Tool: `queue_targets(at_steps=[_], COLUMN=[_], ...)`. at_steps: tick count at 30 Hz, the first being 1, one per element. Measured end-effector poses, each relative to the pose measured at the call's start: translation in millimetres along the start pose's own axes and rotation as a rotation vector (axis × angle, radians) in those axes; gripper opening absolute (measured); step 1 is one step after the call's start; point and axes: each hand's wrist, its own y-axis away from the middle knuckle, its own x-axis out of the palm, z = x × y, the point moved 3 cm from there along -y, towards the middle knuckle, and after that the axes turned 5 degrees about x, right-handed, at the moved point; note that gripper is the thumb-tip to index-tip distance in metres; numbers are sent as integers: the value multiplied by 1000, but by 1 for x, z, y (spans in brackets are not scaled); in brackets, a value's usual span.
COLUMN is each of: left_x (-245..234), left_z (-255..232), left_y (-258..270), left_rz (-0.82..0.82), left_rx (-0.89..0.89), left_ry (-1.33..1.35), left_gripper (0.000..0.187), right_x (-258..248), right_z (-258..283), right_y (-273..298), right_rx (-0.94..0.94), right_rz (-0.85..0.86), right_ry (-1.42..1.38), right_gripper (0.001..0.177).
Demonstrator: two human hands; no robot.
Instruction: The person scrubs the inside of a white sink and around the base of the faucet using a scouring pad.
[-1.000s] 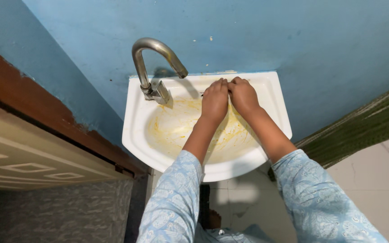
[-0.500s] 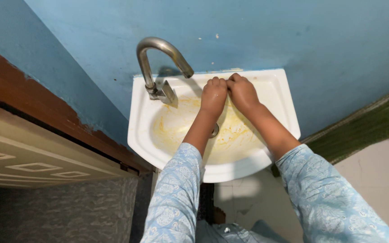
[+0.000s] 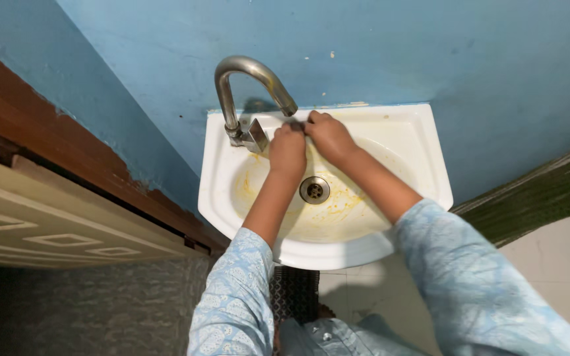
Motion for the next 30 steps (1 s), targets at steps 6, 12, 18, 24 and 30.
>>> queue_targets(at_steps=[6, 12, 18, 24, 30], left_x=[11, 15, 20, 33, 30], left_z=[-19, -17, -13, -6, -3], left_y=[-3, 2, -7, -8, -6], left_rz=[162, -25, -90, -69, -3], left_rx=[28, 120, 145, 171, 145], left_ry=[-62, -70, -122, -143, -107], left_gripper=[19, 23, 13, 15, 7], right_x=[-62, -135, -120, -93, -127], right_z=[-54, -73, -74, -89, -89], right_y=[61, 145, 129, 70, 120], right_rx=[122, 189, 167, 226, 285], right_rz=[20, 41, 8, 37, -3], right_ry=[32, 98, 37, -60, 31], right_gripper=[34, 33, 36, 36, 30])
